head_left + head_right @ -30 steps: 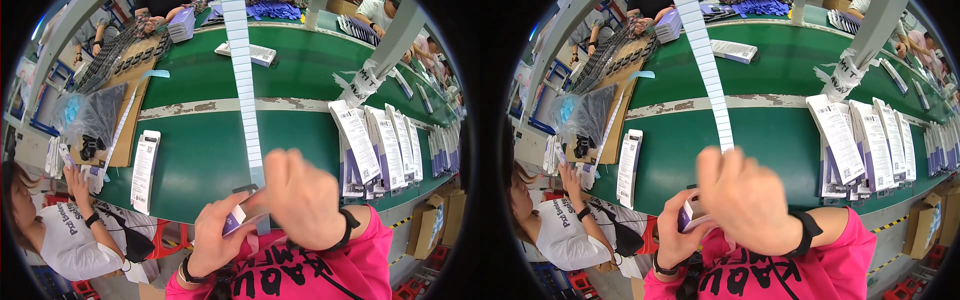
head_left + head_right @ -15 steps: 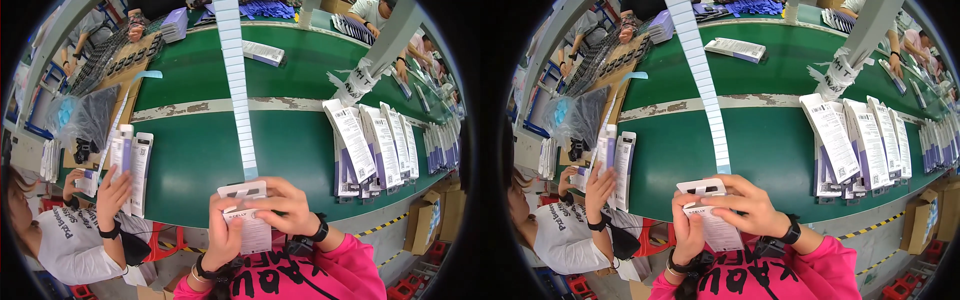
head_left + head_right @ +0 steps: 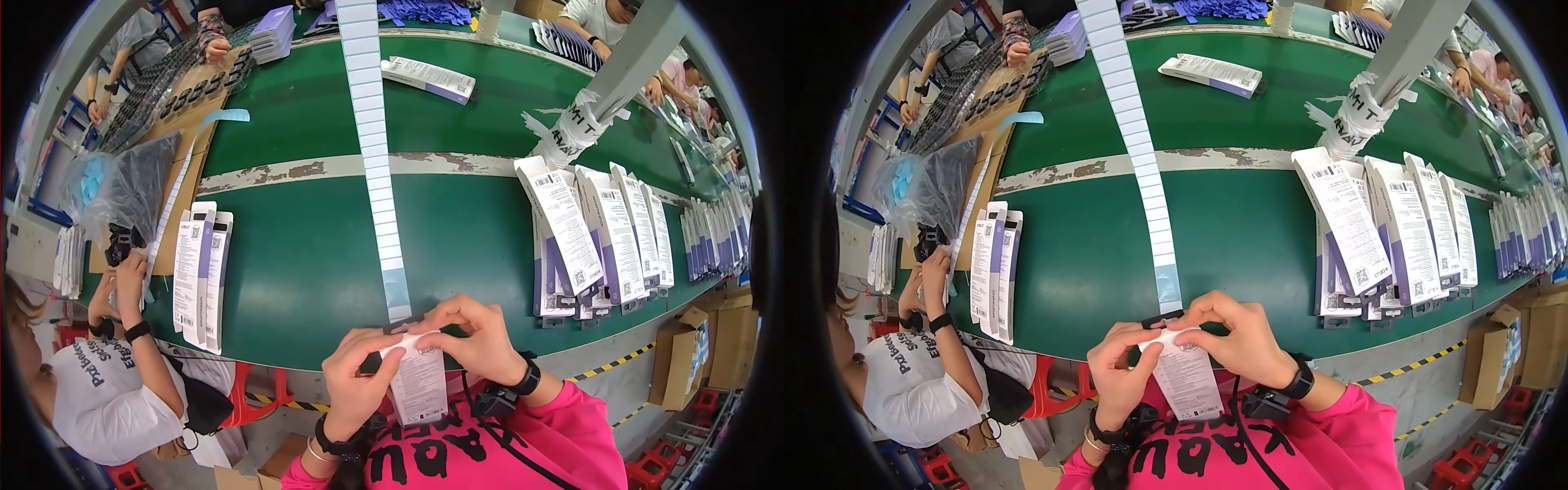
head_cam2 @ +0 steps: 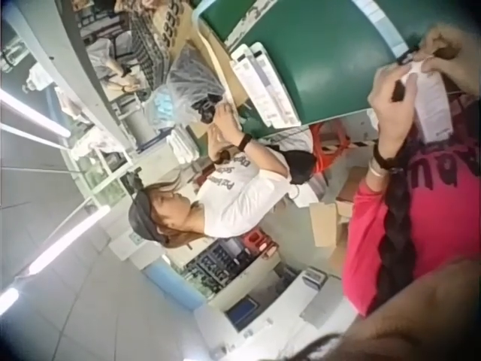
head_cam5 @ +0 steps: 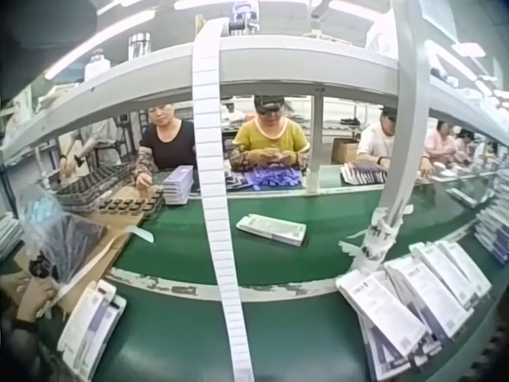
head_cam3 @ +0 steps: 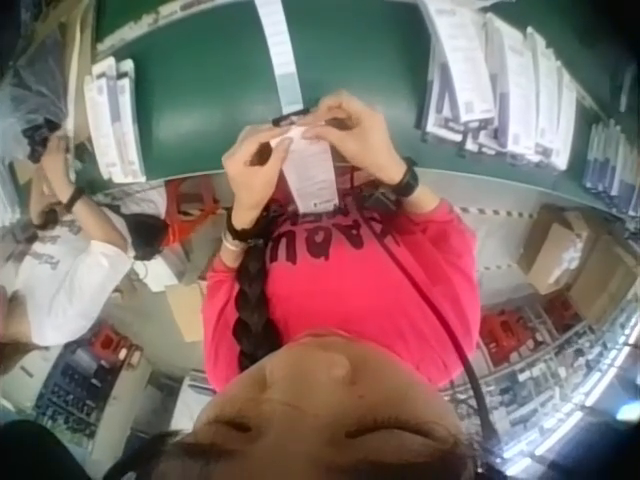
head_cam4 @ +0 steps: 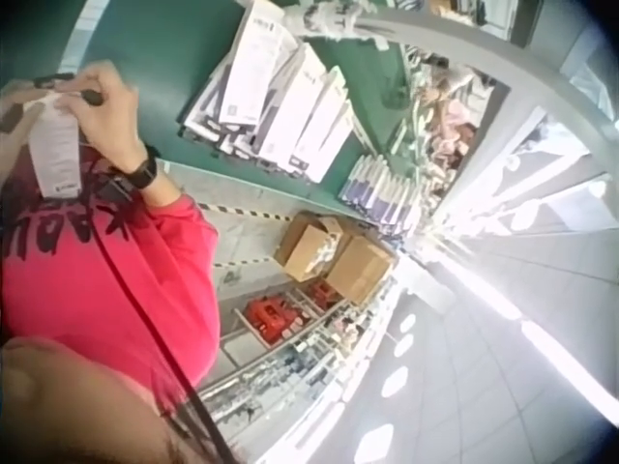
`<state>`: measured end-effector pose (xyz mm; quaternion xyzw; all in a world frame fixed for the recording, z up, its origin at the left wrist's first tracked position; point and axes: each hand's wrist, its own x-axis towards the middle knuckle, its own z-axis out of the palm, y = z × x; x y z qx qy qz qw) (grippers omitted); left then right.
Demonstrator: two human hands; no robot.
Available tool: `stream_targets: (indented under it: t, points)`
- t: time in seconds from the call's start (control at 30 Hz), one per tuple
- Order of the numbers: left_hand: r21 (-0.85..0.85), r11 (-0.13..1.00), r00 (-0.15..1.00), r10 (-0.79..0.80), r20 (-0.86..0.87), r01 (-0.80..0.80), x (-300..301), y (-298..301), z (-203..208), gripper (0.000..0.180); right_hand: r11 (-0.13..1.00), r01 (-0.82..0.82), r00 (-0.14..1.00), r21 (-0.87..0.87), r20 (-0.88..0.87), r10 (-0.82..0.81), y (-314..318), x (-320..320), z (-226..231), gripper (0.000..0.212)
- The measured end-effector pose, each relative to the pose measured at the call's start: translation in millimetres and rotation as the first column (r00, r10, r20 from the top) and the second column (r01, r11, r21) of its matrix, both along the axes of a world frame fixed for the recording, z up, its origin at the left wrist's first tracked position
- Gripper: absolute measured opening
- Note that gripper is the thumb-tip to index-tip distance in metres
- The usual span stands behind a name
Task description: The person peels a sticker from a roll and applies it to a box before folding the flaps closed and placing it onto a stack.
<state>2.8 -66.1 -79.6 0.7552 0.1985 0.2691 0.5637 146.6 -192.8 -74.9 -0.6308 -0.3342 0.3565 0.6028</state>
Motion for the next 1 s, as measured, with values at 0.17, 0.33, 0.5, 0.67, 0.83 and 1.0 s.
stream_targets:
  t: [0.17, 0.33, 0.5, 0.67, 0.83, 1.0]
  points:
    - [-0.046, 0.999, 0.997, -0.025, -0.076, 0.022, -1, 7, 22, 0.015, 0.998, 0.026, 0.998, -0.059, 0.056, -0.022, 9, 1, 28, 0.025]
    - [-0.299, 0.954, 0.998, 0.009, -0.066, -0.028, 0, 7, 30, 0.016, 0.99, -0.007, 0.996, -0.144, 0.087, 0.02, 14, 7, 50, 0.02]
    - [0.108, 0.99, 0.996, -0.087, 0.002, 0.087, -10, 4, 6, 0.022, 0.997, -0.061, 0.991, 0.046, 0.118, 0.055, -4, -3, 7, 0.017]
    - [0.081, 0.989, 0.992, -0.124, -0.004, 0.124, -15, 3, -4, 0.026, 0.977, -0.078, 0.997, 0.199, -0.003, 0.08, -21, -14, -23, 0.017]
    - [0.207, 0.961, 0.983, -0.181, -0.036, 0.185, -6, 18, 6, 0.029, 0.986, -0.132, 0.975, 0.107, 0.196, 0.109, -28, 1, -2, 0.018]
    - [0.695, 0.669, 0.835, 0.519, -0.182, -0.264, -27, 153, 42, 0.05, 0.924, 0.381, 0.631, 0.021, 0.724, -0.277, -67, 18, 56, 0.029]
